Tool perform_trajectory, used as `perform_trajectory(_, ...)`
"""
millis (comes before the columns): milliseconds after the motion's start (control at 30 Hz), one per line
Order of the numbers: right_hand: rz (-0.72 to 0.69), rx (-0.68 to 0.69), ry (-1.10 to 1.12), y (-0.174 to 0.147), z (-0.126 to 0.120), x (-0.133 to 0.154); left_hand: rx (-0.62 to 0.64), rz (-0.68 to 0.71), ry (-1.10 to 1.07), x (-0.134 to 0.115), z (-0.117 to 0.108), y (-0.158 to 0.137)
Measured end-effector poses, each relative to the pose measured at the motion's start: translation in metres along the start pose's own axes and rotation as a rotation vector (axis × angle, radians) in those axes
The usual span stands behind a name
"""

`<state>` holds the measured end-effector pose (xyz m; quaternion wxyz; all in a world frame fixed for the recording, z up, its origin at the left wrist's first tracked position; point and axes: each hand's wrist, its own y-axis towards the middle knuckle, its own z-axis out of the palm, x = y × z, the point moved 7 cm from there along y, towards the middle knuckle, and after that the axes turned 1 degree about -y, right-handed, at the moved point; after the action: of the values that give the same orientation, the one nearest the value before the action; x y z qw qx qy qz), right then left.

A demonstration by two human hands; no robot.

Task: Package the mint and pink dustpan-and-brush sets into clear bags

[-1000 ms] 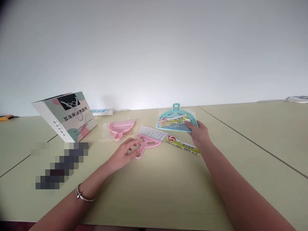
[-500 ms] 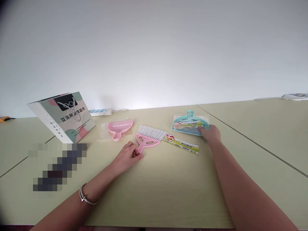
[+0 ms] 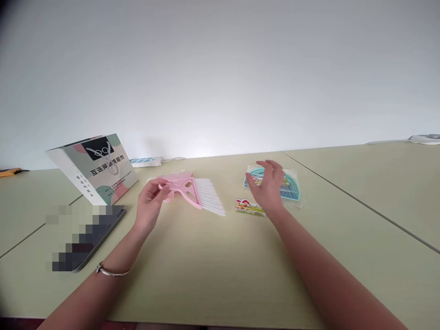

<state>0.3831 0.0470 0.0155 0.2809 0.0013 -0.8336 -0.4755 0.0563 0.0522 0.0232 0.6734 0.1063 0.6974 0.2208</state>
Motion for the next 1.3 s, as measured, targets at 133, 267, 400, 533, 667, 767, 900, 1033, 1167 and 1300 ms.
perform_trajectory(133,-0.156,0.124,0.195,-0.012,0.002,0.054,-0.081,0.070,-0.237,-0.016,-0.011,0.004)
perform_trajectory(267,-0.158,0.360,0.394,-0.020,-0.002,0.084,-0.008,-0.010,-0.365,-0.021,-0.005,0.004)
perform_trajectory(400,-0.012,0.826,0.716,-0.039,0.009,0.108,0.008,-0.115,-0.358,-0.019,0.002,-0.001)
perform_trajectory(533,0.041,1.097,0.899,-0.069,0.017,0.142,-0.081,-0.153,-0.305,-0.012,0.006,-0.009)
perform_trajectory(667,-0.089,1.051,0.648,-0.089,0.021,0.162,-0.095,-0.110,-0.268,-0.011,0.014,-0.016)
perform_trajectory(767,-0.189,0.980,0.551,-0.090,0.019,0.168,-0.048,-0.105,-0.266,-0.013,0.015,-0.015)
perform_trajectory(900,0.008,0.916,0.618,-0.071,0.018,0.147,0.263,-0.118,-0.251,-0.014,0.024,-0.009)
perform_trajectory(1033,0.330,0.628,0.791,-0.044,0.014,0.108,0.219,-0.061,0.289,0.007,0.007,0.002)
perform_trajectory(1167,0.623,0.492,0.935,-0.049,0.024,0.080,0.244,-0.059,0.933,0.043,-0.001,0.008)
perform_trajectory(1300,0.668,0.539,0.974,-0.060,0.034,0.081,0.257,-0.029,0.981,0.054,-0.002,0.013)
